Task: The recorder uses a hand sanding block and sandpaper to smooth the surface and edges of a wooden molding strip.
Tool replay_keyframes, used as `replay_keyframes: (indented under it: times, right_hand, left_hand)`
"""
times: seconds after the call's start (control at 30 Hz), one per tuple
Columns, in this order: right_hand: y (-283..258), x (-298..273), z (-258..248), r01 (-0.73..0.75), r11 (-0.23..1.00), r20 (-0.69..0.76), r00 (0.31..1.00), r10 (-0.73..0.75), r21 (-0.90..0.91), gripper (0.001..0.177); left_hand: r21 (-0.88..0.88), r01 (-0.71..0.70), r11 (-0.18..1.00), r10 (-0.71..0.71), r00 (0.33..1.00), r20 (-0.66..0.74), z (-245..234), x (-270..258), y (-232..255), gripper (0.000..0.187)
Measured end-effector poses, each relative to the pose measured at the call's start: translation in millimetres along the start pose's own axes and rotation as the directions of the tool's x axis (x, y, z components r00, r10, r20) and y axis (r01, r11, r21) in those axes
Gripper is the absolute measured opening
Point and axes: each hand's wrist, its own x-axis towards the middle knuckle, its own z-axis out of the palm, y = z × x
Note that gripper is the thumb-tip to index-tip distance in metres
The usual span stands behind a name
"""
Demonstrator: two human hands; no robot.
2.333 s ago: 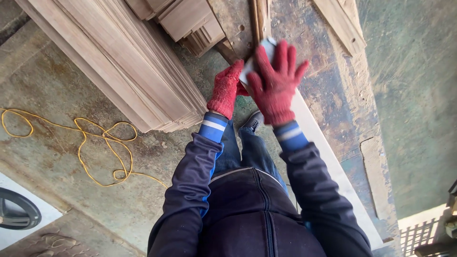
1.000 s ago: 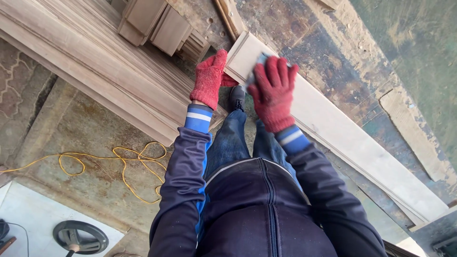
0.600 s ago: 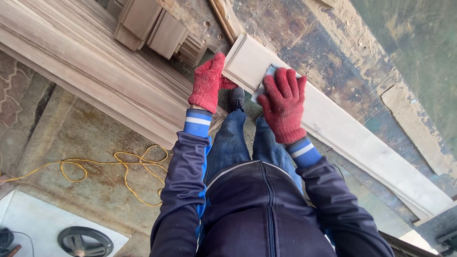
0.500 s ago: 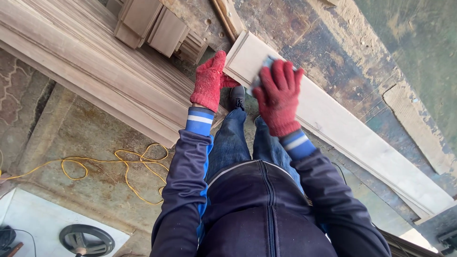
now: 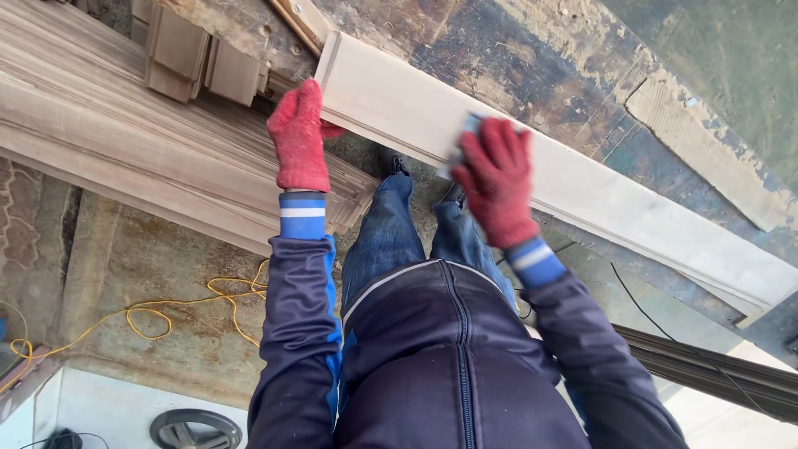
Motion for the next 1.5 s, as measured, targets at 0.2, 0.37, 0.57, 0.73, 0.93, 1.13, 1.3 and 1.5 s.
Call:
replay_keyframes:
  times: [0.2, 0.37, 0.57, 0.73, 0.93, 1.13, 1.3, 1.5]
  right_hand:
    - [83, -99, -44, -0.170, 0.982, -0.042, 0.985, 0.167, -0.083, 0.050]
    - [61, -63, -28, -0.083, 0.994, -0.044, 0.996, 0.080, -0.073, 0.051]
    - [-36, 61, 8, 0.167, 0.985, -0.033, 0.985, -0.168, -0.040, 0.047]
    - [-95, 122, 86, 0.150, 0.989, -0.068, 0.986, -0.149, 0.015, 0.055]
    - [-75, 107, 79, 0.174, 0.980, -0.045, 0.984, -0.170, 0.101, 0.057]
    - [22, -5, -16, 0.050, 0.999, -0.010, 0.999, -0.050, -0.006, 0.042]
    - [125, -137, -59, -0.202, 0.979, -0.053, 0.978, 0.200, -0.038, 0.050]
    - [138, -146, -52, -0.215, 0.976, -0.072, 0.975, 0.212, -0.035, 0.048]
  left_hand:
    - [0.018, 0.072, 0.997, -0.073, 0.996, 0.060, 1, -5, 14, 0.042]
    - [-0.066, 0.079, 0.995, -0.077, 0.997, 0.020, 1, -3, 10, 0.036]
    - [-0.211, 0.124, 0.970, -0.121, 0.992, 0.028, -6, 13, -6, 0.034]
    - [-0.263, 0.217, 0.940, -0.228, 0.974, -0.012, -11, 15, -4, 0.026]
    - [0.073, 0.150, 0.986, -0.140, 0.982, -0.127, 3, 10, 7, 0.034]
    - [0.082, 0.239, 0.967, -0.225, 0.962, -0.155, 14, -1, 24, 0.036]
    - [0.101, 0.134, 0.986, -0.129, 0.990, -0.052, 11, -4, 18, 0.039]
    - [0.071, 0.064, 0.995, -0.061, 0.997, -0.038, 18, -16, 18, 0.047]
